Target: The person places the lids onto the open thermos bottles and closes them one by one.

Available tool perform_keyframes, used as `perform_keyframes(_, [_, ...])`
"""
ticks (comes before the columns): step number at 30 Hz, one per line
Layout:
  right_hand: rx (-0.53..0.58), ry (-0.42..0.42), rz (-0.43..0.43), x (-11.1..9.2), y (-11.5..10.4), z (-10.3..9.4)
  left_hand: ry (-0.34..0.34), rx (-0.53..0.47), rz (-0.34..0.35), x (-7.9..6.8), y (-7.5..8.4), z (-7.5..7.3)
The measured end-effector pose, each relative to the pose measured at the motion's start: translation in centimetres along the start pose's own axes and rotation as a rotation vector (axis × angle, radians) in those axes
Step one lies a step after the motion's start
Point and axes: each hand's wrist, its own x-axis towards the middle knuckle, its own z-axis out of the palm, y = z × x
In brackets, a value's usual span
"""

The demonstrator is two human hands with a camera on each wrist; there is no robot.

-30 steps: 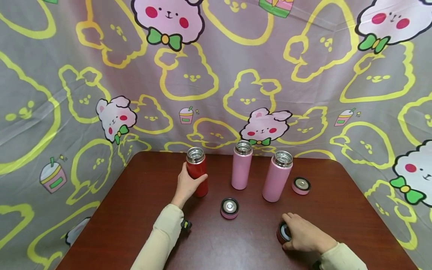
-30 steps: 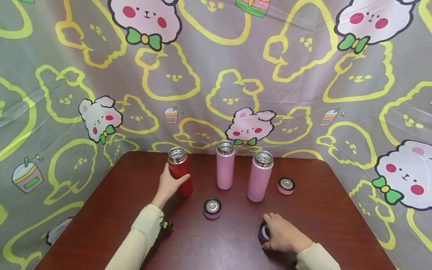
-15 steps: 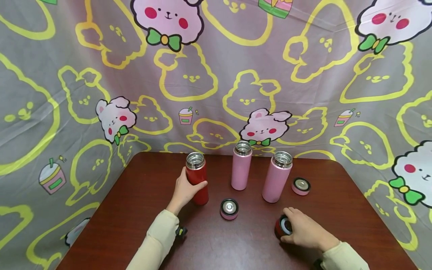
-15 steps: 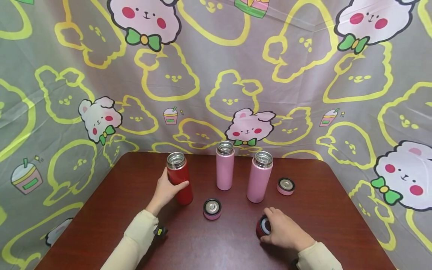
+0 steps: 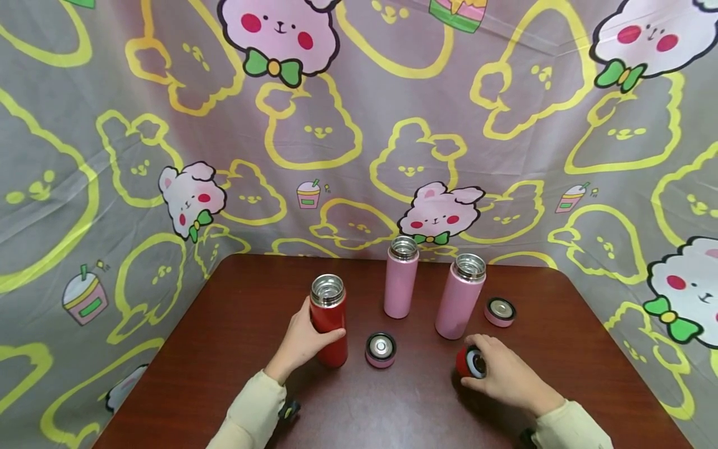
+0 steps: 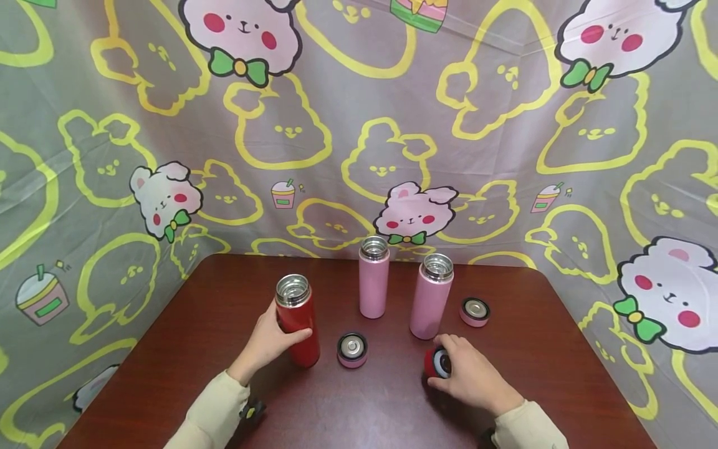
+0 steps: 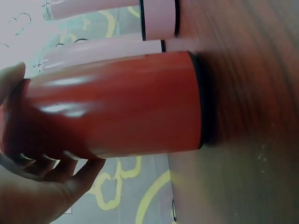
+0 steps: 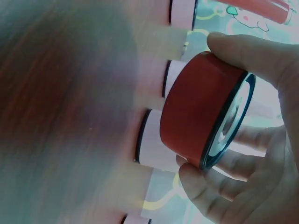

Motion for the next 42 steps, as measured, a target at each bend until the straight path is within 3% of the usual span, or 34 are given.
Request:
perform_keyframes(7, [-0.018, 0.089, -0.078, 0.3, -0.2, -0.4, -0.061, -0.001, 0.056, -1.7, 0.6, -0.3])
perform_keyframes(17, [0.003, 0.127, -0.084, 1.2, -1.0, -1.6, -0.167, -0.040, 0.120, -3.3, 1.9, 0.3])
perform_keyframes(31, [0.072, 0.121, -0.091, 2.7, -2.1, -3.1, -0.259, -0.106, 0.226, -4.3, 3.0, 2.6])
perform_keyframes(42, [0.072, 0.144, -0.173, 3.8, -2.8, -4.2, -0.328, -0.133, 0.313, -4.3, 4.4, 5.0])
